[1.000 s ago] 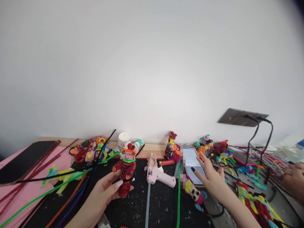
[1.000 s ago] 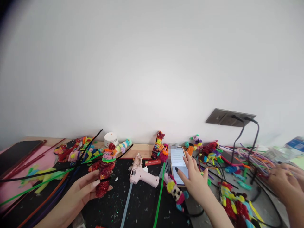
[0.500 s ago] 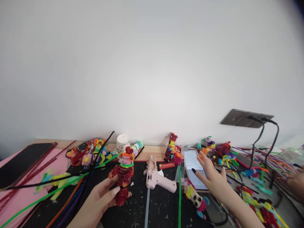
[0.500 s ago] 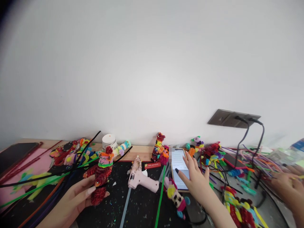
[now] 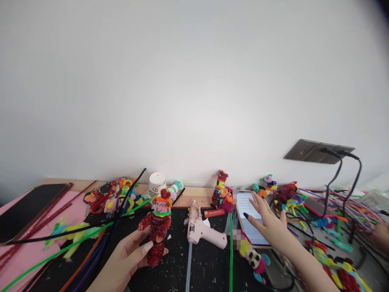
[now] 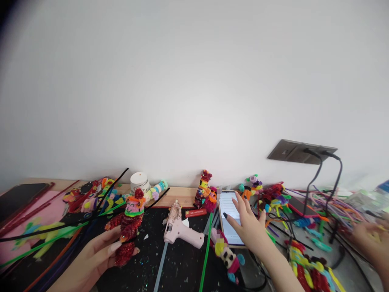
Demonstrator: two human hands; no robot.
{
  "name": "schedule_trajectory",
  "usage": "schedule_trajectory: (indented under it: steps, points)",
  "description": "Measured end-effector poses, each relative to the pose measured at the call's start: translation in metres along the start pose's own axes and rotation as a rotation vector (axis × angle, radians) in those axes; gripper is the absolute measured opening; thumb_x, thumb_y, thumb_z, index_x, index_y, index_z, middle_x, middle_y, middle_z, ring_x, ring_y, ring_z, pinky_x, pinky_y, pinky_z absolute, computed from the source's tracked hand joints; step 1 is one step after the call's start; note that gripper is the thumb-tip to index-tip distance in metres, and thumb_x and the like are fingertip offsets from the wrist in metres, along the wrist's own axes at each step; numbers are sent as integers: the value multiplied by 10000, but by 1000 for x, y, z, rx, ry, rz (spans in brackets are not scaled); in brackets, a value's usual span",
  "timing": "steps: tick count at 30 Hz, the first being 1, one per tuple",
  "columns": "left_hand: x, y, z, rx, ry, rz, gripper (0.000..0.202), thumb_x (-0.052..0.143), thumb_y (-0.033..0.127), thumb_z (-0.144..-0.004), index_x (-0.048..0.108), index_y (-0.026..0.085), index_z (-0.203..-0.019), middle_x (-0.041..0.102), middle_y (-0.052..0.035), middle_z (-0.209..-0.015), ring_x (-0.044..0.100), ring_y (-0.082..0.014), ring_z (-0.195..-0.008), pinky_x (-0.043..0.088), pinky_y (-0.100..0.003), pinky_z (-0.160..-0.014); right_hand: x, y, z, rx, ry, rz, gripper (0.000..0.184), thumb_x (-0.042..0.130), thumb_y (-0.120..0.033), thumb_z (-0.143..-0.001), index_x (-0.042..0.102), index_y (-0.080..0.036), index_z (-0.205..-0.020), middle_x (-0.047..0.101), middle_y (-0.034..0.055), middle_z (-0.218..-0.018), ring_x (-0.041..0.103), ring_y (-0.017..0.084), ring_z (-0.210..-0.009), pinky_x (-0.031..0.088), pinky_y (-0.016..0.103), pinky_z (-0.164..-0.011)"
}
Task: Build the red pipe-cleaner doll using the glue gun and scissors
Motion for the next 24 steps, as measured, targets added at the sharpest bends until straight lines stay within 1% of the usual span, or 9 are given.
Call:
schedule_trajectory:
  steps: [4,6,9,12,14,18,20,22,24]
  points:
    - [2,2,1,1,-10,-21,577,896,411,-432,705,151,-910,742,-132,-1000,728,-310,-685,568,-366,-604,-3,1,-1,9,27,-25,672,301,-466,-908,70,-242,-1498,475,136,-1409,261,358,-1388,107,788,-977]
    - [2,3,1,4,-1,-19,571,897,407,-428,701,151,-899,748,-124,-972,728,-307,-679,567,-362,-603,-7,4,1,23,39,-44,674,304,-458,-907,47,-254,-1495,438,129,-1438,270,360,-1385,93,784,-984]
    - [2,4,2,7,10,-20,562,897,399,-431,696,153,-896,755,-111,-930,727,-307,-668,566,-360,-589,-11,10,7,46,25,-41,689,318,-447,-895,45,-241,-1493,389,129,-1469,259,370,-1386,92,780,-988]
    - [1,3,2,5,17,-19,571,896,396,-437,692,156,-913,756,-104,-915,726,-304,-666,566,-360,-588,-13,13,16,30,5,-27,688,315,-453,-896,45,-243,-1493,423,132,-1447,258,378,-1384,83,793,-973]
    - [-1,1,1,10,23,-13,570,895,400,-438,688,153,-909,753,-106,-930,726,-302,-658,564,-354,-576,-14,12,19,7,10,-20,672,301,-444,-909,42,-244,-1496,440,135,-1435,258,375,-1385,71,794,-973]
    - [-6,0,-1,26,51,-35,578,893,384,-446,684,154,-932,724,-135,-1063,728,-305,-666,560,-351,-561,-11,0,14,-52,26,15,643,280,-419,-924,60,-233,-1500,373,128,-1478,212,353,-1405,69,776,-994]
    - [-6,0,-1,28,47,-48,566,888,372,-461,687,158,-945,716,-139,-1086,729,-309,-685,563,-356,-575,-7,-6,8,-71,22,34,647,288,-426,-921,78,-227,-1499,403,126,-1461,196,343,-1412,72,777,-994]
    - [-4,1,0,29,27,-54,551,883,371,-473,693,159,-944,736,-130,-1025,729,-315,-695,567,-364,-586,-3,-9,3,-70,11,46,658,307,-434,-914,93,-220,-1498,466,132,-1416,203,339,-1411,77,786,-984]
    - [-2,3,0,30,11,-55,538,875,375,-486,696,160,-945,752,-116,-950,728,-317,-702,570,-370,-599,-2,-9,0,-64,17,51,661,315,-434,-913,95,-218,-1497,497,137,-1390,222,339,-1406,77,792,-975]
Point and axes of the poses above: each hand's wrist, its own z-axis away from the middle knuckle, its own x-axis out of the palm, y = z × x, the point moved 9 cm from there along -z, towards the middle knuckle
